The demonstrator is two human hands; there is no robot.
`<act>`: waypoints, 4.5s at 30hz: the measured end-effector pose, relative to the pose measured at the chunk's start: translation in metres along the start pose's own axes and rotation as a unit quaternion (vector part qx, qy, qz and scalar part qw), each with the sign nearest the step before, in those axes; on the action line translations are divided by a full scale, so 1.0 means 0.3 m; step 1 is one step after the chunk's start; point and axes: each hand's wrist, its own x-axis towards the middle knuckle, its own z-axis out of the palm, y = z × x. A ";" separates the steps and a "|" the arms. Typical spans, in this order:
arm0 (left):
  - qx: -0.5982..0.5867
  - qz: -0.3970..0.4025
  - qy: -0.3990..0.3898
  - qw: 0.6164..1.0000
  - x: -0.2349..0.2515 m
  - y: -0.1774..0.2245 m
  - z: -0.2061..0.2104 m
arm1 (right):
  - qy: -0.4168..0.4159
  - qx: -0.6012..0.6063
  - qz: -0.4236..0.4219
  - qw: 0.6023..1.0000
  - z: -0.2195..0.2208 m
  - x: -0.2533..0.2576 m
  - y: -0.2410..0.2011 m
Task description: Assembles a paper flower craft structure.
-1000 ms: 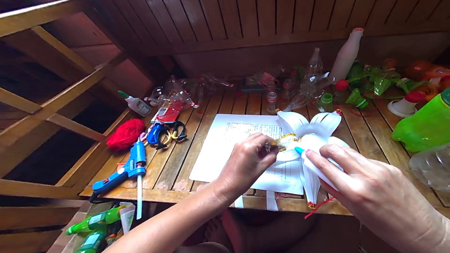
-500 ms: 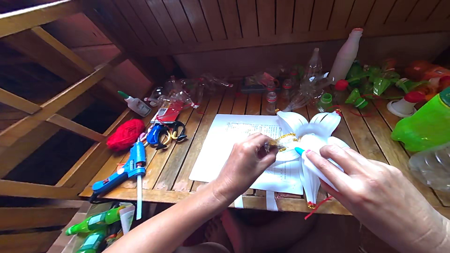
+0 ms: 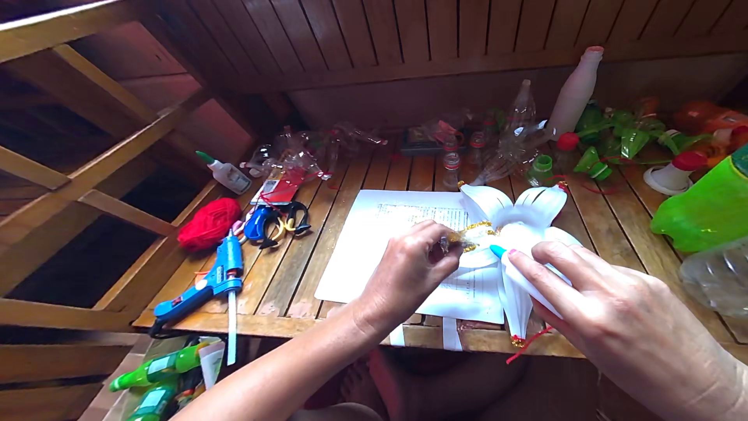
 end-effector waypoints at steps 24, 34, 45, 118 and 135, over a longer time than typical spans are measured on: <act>-0.006 0.004 -0.008 1.000 -0.004 0.001 -0.002 | 0.000 0.002 0.002 1.000 -0.003 -0.001 0.003; -0.001 0.006 -0.010 1.000 -0.006 -0.001 -0.007 | -0.001 0.006 0.000 1.000 -0.001 -0.004 0.006; 0.002 -0.005 -0.012 1.000 -0.007 -0.003 -0.009 | -0.003 0.007 0.000 1.000 -0.002 -0.002 0.006; -0.645 -0.238 0.208 0.696 -0.152 -0.172 -0.309 | 0.058 0.699 0.449 0.554 0.422 0.738 -0.002; -0.667 -0.205 0.212 0.684 -0.161 -0.207 -0.303 | -0.092 0.516 0.379 0.763 0.643 0.808 0.015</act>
